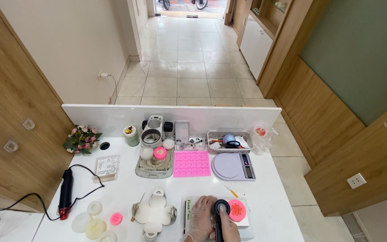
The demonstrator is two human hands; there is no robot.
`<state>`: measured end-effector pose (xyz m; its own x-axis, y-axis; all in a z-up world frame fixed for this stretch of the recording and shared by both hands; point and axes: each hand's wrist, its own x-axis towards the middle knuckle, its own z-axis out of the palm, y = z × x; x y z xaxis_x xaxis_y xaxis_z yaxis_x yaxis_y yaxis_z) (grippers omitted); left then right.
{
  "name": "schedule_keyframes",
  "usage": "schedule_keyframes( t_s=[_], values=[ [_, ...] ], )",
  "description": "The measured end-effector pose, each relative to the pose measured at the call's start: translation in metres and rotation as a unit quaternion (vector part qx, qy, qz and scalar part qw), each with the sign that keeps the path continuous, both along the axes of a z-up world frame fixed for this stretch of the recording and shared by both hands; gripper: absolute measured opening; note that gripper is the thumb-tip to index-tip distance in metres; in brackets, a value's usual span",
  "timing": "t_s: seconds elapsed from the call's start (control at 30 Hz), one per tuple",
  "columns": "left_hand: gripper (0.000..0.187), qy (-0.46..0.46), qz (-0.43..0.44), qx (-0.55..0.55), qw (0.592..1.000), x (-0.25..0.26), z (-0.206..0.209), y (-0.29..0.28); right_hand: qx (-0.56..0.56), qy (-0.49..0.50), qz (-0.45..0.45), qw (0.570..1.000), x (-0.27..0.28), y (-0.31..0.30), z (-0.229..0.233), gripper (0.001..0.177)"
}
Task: Using a heat gun to melt and smooth the surface of a candle in a mold.
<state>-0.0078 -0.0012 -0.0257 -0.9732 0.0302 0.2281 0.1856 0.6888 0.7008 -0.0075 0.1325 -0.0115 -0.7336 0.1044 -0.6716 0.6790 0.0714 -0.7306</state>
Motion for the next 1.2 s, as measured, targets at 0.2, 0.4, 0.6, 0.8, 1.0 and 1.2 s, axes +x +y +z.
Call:
schedule_keyframes(
  t_s=[0.2, 0.4, 0.6, 0.8, 1.0, 1.2],
  values=[
    [0.063, -0.029, 0.013, 0.010, 0.999, -0.001, -0.003, 0.003, 0.003, 0.011, 0.005, 1.000, -0.007, 0.010, -0.028, 0.076],
    [0.079, -0.028, 0.002, 0.019, 0.999, -0.003, -0.007, 0.001, 0.002, 0.012, 0.008, 1.000, -0.013, 0.012, -0.026, 0.080],
    [0.083, -0.033, -0.009, 0.022, 0.999, -0.005, -0.017, 0.000, -0.070, 0.029, -0.039, 0.996, -0.020, 0.018, -0.057, 0.072],
    [0.081, -0.058, -0.005, 0.022, 0.998, -0.007, -0.019, 0.002, -0.046, 0.011, -0.039, 0.998, -0.023, 0.025, -0.078, 0.070],
    [0.080, -0.014, -0.024, 0.020, 0.999, -0.009, -0.032, -0.001, -0.071, 0.070, -0.026, 0.995, -0.030, 0.037, -0.117, 0.067],
    [0.083, 0.031, -0.040, 0.014, 0.999, -0.018, -0.064, -0.003, -0.096, 0.067, -0.087, 0.989, -0.029, 0.034, -0.134, 0.061]
  ],
)
